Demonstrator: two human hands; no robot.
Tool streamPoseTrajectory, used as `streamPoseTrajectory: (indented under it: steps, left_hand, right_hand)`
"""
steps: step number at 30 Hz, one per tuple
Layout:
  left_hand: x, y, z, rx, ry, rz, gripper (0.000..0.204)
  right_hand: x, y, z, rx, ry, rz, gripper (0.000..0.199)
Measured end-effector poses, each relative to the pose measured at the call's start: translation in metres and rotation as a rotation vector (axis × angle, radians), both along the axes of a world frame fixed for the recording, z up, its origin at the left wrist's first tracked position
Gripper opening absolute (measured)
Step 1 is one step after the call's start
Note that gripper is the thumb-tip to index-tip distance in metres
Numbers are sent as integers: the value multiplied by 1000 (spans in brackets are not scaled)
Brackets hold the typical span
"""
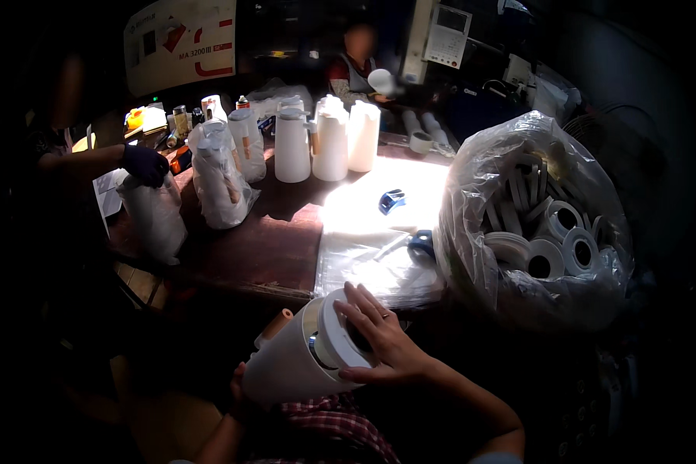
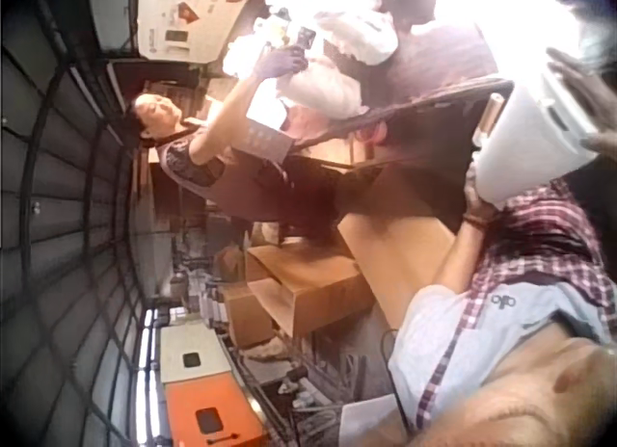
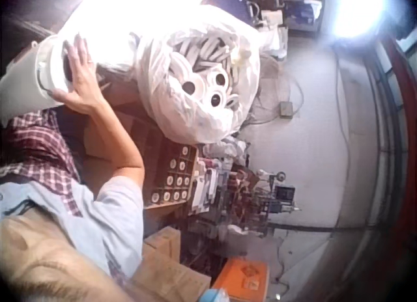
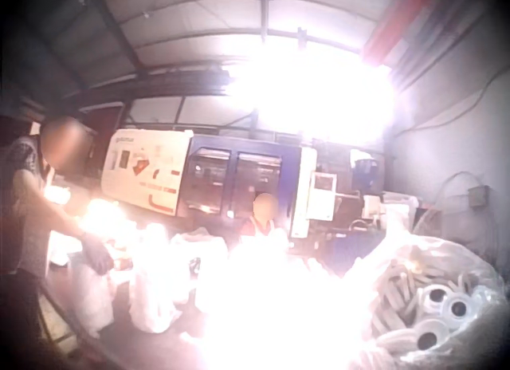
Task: The person inserts a metal component into a white plastic housing, attaches a circular plastic cap, and places the assembled item into a plastic bag.
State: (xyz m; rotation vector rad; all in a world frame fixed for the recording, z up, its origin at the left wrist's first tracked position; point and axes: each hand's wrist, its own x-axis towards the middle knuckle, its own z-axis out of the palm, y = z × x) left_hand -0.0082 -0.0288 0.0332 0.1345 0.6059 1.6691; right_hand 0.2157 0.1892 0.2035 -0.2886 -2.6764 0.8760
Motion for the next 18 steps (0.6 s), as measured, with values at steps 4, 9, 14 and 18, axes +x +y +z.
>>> streamPoseTrajectory:
  steps: [4, 9, 14, 18]
  left_hand:
    - [-3, -15, 4, -2, -54, 30, 71]
    - [-13, -26, -2, 69, -88, -20, 69]
    - [-20, -28, 18, 16, -36, 10, 67]
    - [-27, -40, 31, -98, 377, 91, 72]
  right_hand:
    - [-19, -13, -17, -58, 21, 105, 98]
    - [-28, -20, -25, -171, 72, 131, 95]
    - [-35, -25, -35, -203, 68, 121, 91]
    - [-34, -26, -68, -777, 203, 2, 89]
